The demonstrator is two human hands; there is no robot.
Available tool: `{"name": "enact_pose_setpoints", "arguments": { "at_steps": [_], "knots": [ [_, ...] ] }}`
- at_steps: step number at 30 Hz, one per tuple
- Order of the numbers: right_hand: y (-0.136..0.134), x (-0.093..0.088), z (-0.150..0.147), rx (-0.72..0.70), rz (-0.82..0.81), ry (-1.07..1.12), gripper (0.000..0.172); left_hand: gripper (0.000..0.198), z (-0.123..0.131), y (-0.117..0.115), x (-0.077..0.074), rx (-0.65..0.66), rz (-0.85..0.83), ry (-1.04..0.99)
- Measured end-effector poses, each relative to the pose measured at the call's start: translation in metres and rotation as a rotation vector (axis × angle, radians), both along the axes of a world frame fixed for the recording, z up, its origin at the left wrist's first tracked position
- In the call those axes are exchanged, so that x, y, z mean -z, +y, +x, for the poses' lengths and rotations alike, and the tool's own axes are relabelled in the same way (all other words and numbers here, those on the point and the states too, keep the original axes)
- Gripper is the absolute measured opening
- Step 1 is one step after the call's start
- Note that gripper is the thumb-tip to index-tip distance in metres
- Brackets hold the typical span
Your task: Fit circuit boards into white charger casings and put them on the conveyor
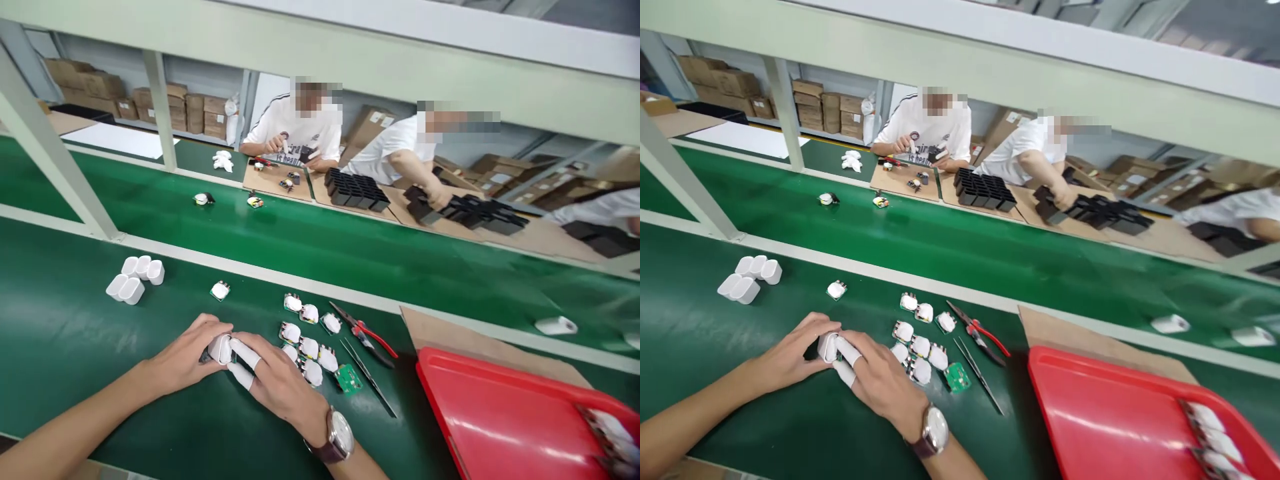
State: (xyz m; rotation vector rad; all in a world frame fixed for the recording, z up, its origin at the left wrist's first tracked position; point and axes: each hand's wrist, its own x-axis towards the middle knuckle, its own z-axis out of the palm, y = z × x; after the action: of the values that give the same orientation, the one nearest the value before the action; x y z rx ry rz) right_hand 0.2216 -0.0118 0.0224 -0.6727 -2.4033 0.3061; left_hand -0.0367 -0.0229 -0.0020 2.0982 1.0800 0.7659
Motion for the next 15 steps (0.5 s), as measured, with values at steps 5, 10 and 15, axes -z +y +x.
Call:
{"name": "enact_pose_setpoints", "arguments": {
  "at_steps": [5,10,15],
  "knots": [
    [-0.003,0.006,0.01,0.01,0.049,0.173,0.069,0.048,-0.006,0.004,-0.006,-0.035,0.078,-0.02],
    [-0.006,0.017,0.008,-0.006,0.032,0.157,0.072,0.044,-0.002,0.002,-0.01,-0.018,0.081,-0.055],
    [-0.008,0.021,0.004,-0.001,0.054,0.15,0.071,0.042,0.001,0.002,-0.013,0.008,0.136,-0.084]
  ]
}}
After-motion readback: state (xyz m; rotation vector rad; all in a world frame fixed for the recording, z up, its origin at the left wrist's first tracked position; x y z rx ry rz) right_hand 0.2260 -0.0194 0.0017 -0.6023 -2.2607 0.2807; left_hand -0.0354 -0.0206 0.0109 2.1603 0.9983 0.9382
